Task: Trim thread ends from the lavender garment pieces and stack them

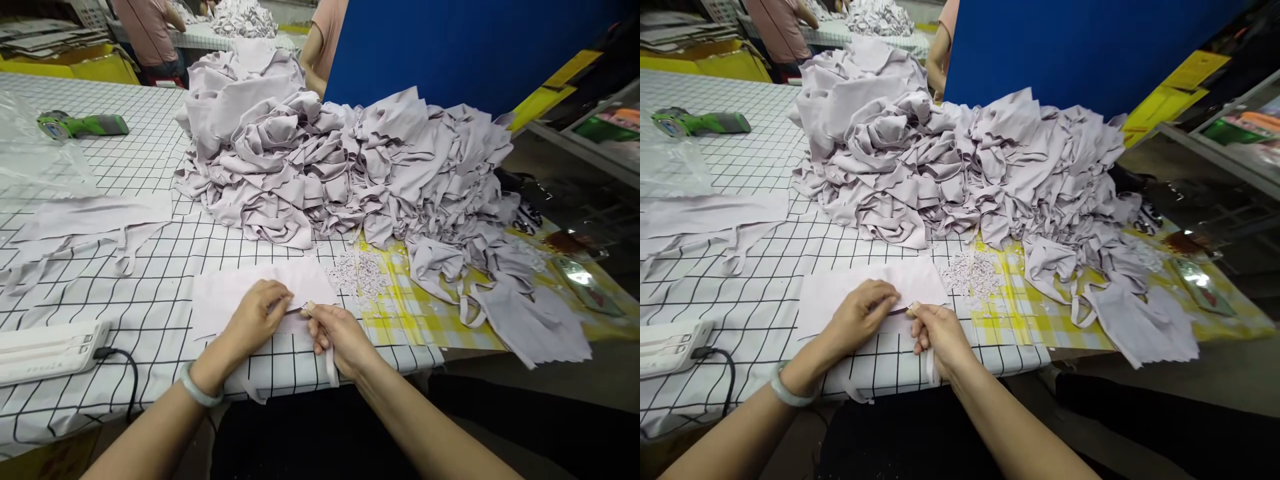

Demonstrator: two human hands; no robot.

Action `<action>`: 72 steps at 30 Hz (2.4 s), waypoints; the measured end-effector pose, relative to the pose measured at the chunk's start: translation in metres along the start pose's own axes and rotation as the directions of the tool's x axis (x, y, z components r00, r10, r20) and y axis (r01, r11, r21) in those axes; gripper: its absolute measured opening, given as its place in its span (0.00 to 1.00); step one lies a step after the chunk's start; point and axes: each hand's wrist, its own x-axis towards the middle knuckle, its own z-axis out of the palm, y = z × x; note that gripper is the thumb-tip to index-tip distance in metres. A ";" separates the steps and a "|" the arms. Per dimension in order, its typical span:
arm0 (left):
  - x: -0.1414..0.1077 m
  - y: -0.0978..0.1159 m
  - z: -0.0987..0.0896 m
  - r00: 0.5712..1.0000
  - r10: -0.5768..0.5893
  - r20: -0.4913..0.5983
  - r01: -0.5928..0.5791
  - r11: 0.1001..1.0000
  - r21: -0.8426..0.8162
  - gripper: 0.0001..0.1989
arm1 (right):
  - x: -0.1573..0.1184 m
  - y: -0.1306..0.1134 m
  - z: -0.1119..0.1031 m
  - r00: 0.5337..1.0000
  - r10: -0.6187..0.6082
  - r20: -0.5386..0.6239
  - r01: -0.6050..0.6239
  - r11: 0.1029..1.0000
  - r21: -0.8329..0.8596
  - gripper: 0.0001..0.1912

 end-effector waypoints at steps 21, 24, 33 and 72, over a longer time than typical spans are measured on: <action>-0.041 0.001 -0.053 0.983 0.029 -0.183 -0.014 0.996 0.085 0.09 | -0.063 0.100 -0.006 0.390 -0.704 0.593 0.724 -0.163 -0.670 0.06; -0.086 0.002 -0.061 0.977 -0.113 -0.179 0.096 0.990 -0.100 0.10 | -0.054 0.095 0.029 0.506 -0.651 0.566 0.690 -0.089 -0.718 0.04; -0.115 -0.006 -0.048 0.995 -0.078 -0.056 0.075 0.995 -0.062 0.19 | -0.099 0.067 0.015 0.863 0.269 0.428 -0.265 0.962 -0.070 0.21; -0.069 0.024 -0.083 0.956 -0.221 -0.195 0.143 0.926 -0.349 0.10 | -0.022 -0.056 0.076 0.772 -0.518 0.368 0.608 0.770 -0.191 0.15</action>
